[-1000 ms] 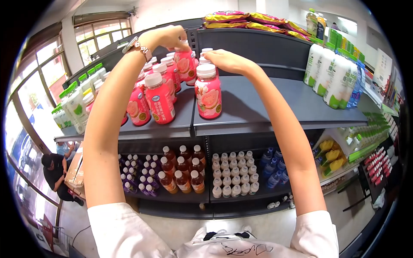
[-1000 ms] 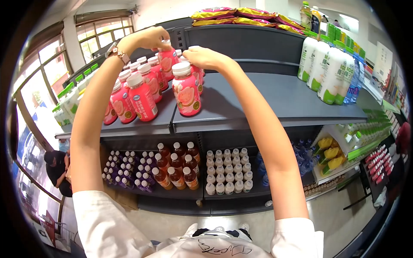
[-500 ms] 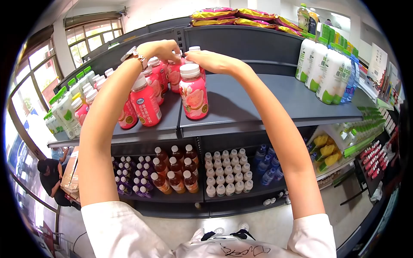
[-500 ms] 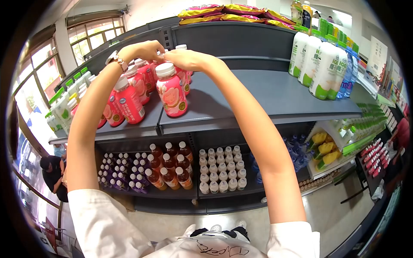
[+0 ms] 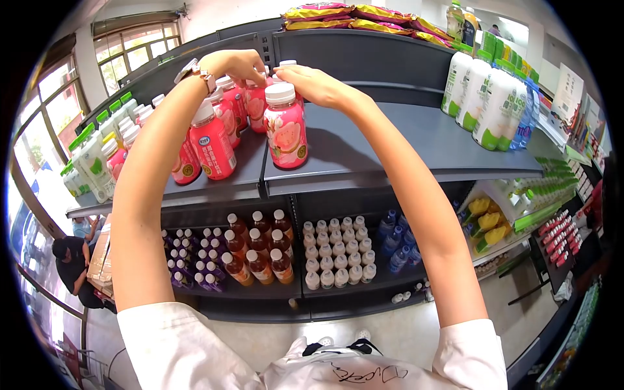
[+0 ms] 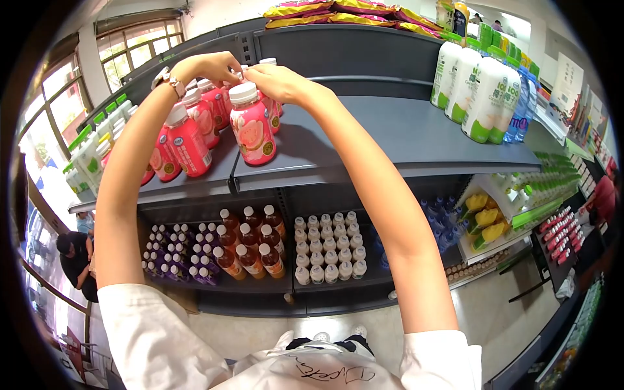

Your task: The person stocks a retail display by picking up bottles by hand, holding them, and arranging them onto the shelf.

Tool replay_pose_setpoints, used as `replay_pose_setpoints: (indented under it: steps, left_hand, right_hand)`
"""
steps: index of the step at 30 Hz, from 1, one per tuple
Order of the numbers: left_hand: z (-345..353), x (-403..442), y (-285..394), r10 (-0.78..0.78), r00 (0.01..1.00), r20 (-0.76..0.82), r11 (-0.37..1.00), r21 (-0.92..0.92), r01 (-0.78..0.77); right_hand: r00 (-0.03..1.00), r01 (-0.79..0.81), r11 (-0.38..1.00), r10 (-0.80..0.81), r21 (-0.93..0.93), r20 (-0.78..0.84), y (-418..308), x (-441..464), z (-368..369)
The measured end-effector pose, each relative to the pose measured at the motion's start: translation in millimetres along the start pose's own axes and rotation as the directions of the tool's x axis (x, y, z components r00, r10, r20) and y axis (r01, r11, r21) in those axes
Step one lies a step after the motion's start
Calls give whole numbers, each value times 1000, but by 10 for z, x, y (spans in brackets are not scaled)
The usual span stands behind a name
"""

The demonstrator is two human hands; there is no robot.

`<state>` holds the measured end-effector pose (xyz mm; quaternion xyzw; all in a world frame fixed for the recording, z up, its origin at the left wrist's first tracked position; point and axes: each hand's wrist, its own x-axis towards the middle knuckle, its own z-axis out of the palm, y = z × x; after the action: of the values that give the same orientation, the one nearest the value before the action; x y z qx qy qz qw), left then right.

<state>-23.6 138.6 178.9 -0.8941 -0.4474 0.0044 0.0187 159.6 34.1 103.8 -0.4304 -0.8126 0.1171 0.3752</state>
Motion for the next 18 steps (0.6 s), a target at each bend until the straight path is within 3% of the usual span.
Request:
replay_pose_setpoints:
  steps: [2,7,10,11,13,14,15,16,17,18]
  left_hand:
    - [-6,7,1,-19,1000,7,1000,-1,19]
    - [-20,-127,148,-170,985,-7,984,58,170]
    - [-52,-308,156,79,942,-325,974,225,-4]
    - [-75,-703,436,71,926,-372,997,-6,-78]
    - [157,-1132,619,214,731,-648,953,-25,-301]
    - [362,-1453,874,270,497,-825,931,92,-353]
    - [561,-1784,1135,245,361,-900,872,41,-489]
    - [767,-2239,1544,-44,581,-813,776,-394,-493]
    - [1022,-2347,1590,231,415,-880,736,-121,-666]
    - [1247,-2519,1720,375,420,-826,659,-81,-748]
  right_hand:
    - [1000,-5,1000,6,26,-26,54,6,15]
    - [920,110,992,-80,59,-385,123,-145,5]
    - [836,216,967,-113,132,-537,-23,-422,7]
    - [833,224,955,-85,193,-547,-233,-645,25]
    - [822,297,917,-105,265,-560,-517,-1082,127]
    - [810,358,892,-150,275,-567,-604,-1309,211]
    - [825,400,878,-219,264,-520,-679,-1557,312]
    - [836,436,863,-282,256,-472,-742,-1804,408]
    - [841,506,831,-416,232,-347,-788,-2031,412]
    - [821,569,792,-531,220,-210,-824,-2243,445]
